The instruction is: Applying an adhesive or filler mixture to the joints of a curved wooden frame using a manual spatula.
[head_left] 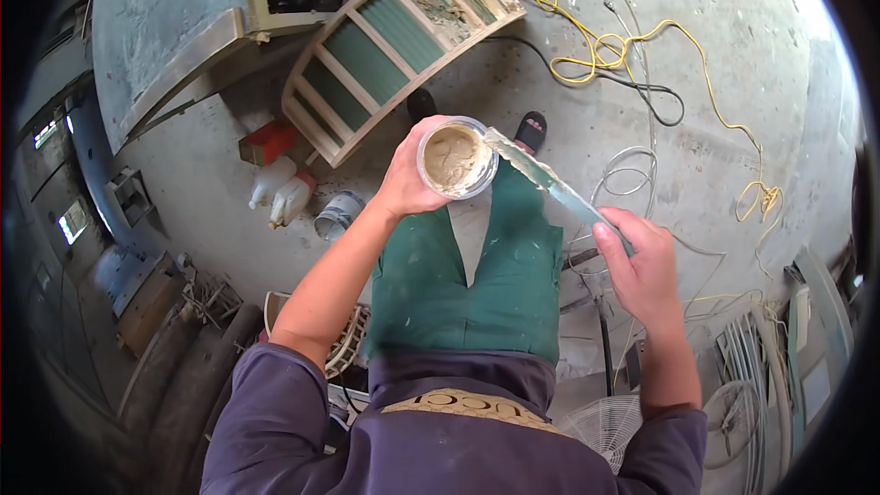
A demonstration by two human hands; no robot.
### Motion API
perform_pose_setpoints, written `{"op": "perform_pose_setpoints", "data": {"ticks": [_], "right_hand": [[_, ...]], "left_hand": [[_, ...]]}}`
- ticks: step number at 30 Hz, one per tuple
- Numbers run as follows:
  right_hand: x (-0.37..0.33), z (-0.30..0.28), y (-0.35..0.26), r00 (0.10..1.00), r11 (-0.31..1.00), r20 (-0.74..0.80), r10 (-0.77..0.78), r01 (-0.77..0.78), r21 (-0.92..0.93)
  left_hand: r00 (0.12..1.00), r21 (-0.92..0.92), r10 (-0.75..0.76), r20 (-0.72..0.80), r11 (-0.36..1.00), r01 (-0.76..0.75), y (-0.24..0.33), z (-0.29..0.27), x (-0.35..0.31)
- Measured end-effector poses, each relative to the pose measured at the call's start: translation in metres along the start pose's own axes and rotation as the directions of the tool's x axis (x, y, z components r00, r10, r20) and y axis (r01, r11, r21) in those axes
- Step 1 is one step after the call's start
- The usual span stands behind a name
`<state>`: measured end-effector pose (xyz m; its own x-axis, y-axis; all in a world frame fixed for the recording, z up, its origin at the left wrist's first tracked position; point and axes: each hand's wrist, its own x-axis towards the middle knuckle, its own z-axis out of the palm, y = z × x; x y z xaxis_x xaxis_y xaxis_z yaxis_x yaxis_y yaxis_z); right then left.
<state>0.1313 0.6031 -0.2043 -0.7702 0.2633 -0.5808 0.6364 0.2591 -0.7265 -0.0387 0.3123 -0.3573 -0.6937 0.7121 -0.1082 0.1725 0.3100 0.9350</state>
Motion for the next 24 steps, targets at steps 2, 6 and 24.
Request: {"op": "perform_pose_setpoints", "data": {"ticks": [2, 6, 24], "right_hand": [[0.011, -0.001, -0.039, 0.965, 0.926, 0.01, -0.261, 0.253, -0.281], [0.042, 0.016, -0.093, 0.971, 0.88, 0.136, -0.198, 0.237, -0.412], [0.094, 0.095, -0.11, 0.943, 0.974, 0.315, 0.11, -0.165, 0.153]], "left_hand": [[1.0, -0.01, 0.009, 0.012, 1.0, -0.009, 0.003, -0.01, 0.001], [0.996, -0.003, 0.035, 0.083, 0.999, -0.035, -0.001, -0.032, 0.01], [0.962, -0.055, 0.163, 0.221, 0.986, -0.154, -0.021, -0.123, 0.052]]}}
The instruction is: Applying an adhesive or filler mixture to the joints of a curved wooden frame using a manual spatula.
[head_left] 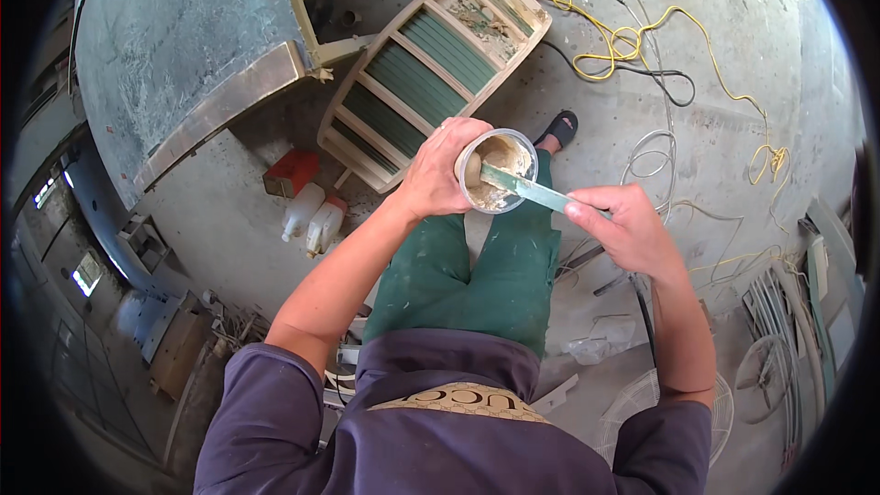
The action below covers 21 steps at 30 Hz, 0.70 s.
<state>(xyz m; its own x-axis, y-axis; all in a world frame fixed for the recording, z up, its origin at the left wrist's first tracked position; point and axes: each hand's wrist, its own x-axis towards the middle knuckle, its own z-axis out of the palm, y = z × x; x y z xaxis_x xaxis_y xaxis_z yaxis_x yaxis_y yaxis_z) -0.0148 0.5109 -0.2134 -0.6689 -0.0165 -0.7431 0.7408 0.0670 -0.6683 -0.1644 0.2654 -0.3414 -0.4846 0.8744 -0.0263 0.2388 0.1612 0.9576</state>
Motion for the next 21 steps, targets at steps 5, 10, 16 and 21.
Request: {"op": "perform_pose_setpoints", "data": {"ticks": [5, 10, 16, 21], "right_hand": [[0.003, 0.014, 0.036, 0.999, 0.98, -0.051, -0.017, 0.027, 0.198], [0.0, 0.013, 0.071, 0.999, 0.958, -0.037, -0.024, 0.034, 0.285], [-0.001, -0.011, 0.097, 0.986, 0.917, -0.081, -0.144, 0.164, 0.364], [-0.004, -0.036, 0.089, 0.959, 0.91, -0.123, -0.254, 0.28, 0.306]], "left_hand": [[0.997, -0.006, 0.06, 0.056, 0.998, -0.06, -0.017, -0.007, 0.001], [0.998, -0.005, 0.033, 0.057, 0.999, -0.033, -0.025, 0.002, 0.003], [0.994, 0.042, -0.094, -0.048, 0.994, 0.096, -0.026, 0.022, 0.002], [0.964, -0.029, -0.24, -0.11, 0.971, 0.239, -0.03, 0.038, -0.008]]}}
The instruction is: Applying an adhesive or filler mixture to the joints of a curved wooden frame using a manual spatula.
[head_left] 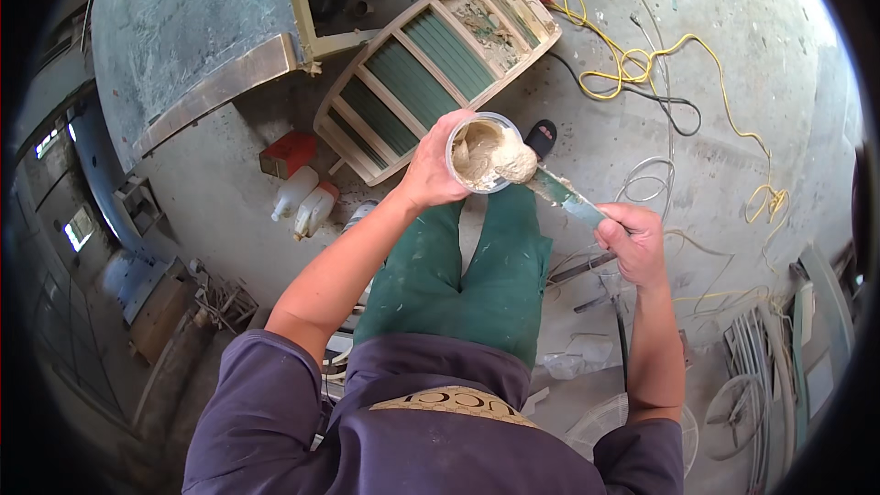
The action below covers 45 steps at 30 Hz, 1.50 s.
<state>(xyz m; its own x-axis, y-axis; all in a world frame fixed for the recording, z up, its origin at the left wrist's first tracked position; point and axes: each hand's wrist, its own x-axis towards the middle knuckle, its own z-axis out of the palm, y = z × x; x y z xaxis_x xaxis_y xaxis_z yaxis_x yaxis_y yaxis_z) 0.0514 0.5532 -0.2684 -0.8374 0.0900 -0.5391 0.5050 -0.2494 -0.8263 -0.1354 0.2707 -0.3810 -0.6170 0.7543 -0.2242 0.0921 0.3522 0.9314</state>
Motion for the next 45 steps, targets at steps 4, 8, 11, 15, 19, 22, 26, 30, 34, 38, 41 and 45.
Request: {"op": "perform_pose_setpoints", "data": {"ticks": [4, 8, 11, 15, 19, 22, 26, 30, 34, 38, 41, 45], "right_hand": [[0.016, -0.013, -0.012, 0.998, 0.997, 0.01, -0.058, 0.058, -0.054], [0.049, -0.012, -0.003, 0.998, 0.995, -0.018, -0.062, 0.061, -0.078], [0.087, 0.001, 0.015, 0.995, 0.993, -0.086, -0.041, 0.031, -0.118], [0.146, 0.047, 0.063, 0.989, 0.996, -0.143, 0.036, -0.047, -0.074], [0.205, 0.098, 0.109, 0.955, 0.991, -0.297, 0.0, -0.04, -0.129], [0.234, 0.125, 0.127, 0.926, 0.975, -0.376, -0.029, -0.056, -0.213], [0.255, 0.151, 0.127, 0.89, 0.944, -0.451, -0.06, -0.096, -0.315], [0.266, 0.175, 0.128, 0.874, 0.921, -0.484, -0.034, -0.161, -0.355], [0.277, 0.196, 0.128, 0.835, 0.912, -0.547, -0.066, -0.172, -0.372], [0.285, 0.224, 0.12, 0.787, 0.896, -0.604, -0.123, -0.173, -0.409], [0.285, 0.239, 0.117, 0.793, 0.923, -0.599, -0.107, -0.145, -0.357], [0.275, 0.23, 0.109, 0.839, 0.908, -0.535, -0.101, -0.142, -0.394]], "left_hand": [[0.993, -0.021, -0.076, -0.092, 0.997, 0.074, -0.014, 0.008, -0.011], [0.98, -0.02, -0.119, -0.161, 0.993, 0.117, -0.026, 0.002, -0.022], [0.962, 0.002, -0.154, -0.227, 0.987, 0.159, -0.034, -0.006, -0.029], [0.938, -0.047, -0.248, -0.243, 0.969, 0.244, -0.051, -0.03, -0.043], [0.929, -0.019, -0.288, -0.233, 0.956, 0.292, -0.073, -0.059, -0.051], [0.928, 0.028, -0.303, -0.215, 0.948, 0.316, -0.092, -0.08, -0.047], [0.928, 0.088, -0.318, -0.193, 0.937, 0.339, -0.114, -0.107, -0.043], [0.915, 0.082, -0.369, -0.163, 0.919, 0.386, -0.126, -0.119, -0.04], [0.908, 0.061, -0.39, -0.152, 0.913, 0.402, -0.137, -0.124, -0.042], [0.895, 0.021, -0.406, -0.185, 0.909, 0.417, -0.144, -0.127, -0.049], [0.87, 0.056, -0.464, -0.165, 0.877, 0.478, -0.145, -0.126, -0.052], [0.858, -0.008, -0.466, -0.218, 0.88, 0.476, -0.148, -0.129, -0.055]]}}
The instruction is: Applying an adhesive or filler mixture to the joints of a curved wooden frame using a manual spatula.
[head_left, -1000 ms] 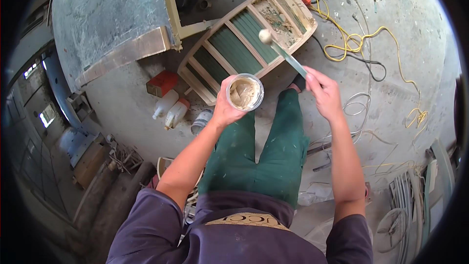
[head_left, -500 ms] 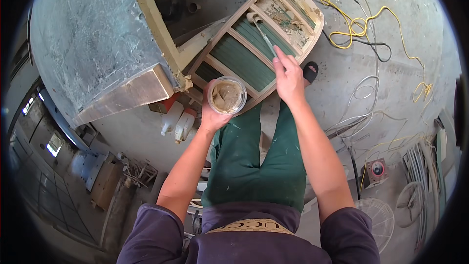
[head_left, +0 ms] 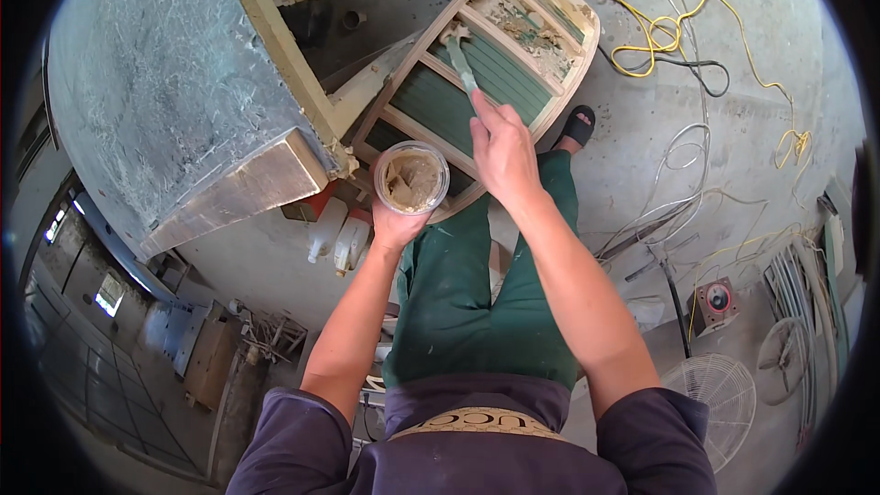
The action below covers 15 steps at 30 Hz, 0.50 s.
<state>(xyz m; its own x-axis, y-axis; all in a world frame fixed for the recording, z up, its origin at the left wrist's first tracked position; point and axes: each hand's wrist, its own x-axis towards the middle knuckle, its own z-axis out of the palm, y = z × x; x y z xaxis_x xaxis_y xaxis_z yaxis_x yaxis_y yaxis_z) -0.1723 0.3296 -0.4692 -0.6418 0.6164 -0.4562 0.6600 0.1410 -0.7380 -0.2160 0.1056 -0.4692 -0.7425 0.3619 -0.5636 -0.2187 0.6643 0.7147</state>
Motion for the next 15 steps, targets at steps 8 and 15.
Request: {"op": "perform_pose_setpoints", "data": {"ticks": [8, 15], "right_hand": [[0.034, -0.054, 0.005, 0.975, 0.998, 0.224, 0.002, 0.01, -0.054], [0.014, -0.024, -0.014, 0.988, 0.994, 0.145, -0.051, 0.063, -0.085]], "left_hand": [[1.0, 0.028, 0.023, 0.003, 0.999, -0.023, 0.007, 0.0, 0.006], [1.0, 0.004, -0.002, 0.011, 1.0, 0.002, 0.013, 0.0, 0.006]]}}
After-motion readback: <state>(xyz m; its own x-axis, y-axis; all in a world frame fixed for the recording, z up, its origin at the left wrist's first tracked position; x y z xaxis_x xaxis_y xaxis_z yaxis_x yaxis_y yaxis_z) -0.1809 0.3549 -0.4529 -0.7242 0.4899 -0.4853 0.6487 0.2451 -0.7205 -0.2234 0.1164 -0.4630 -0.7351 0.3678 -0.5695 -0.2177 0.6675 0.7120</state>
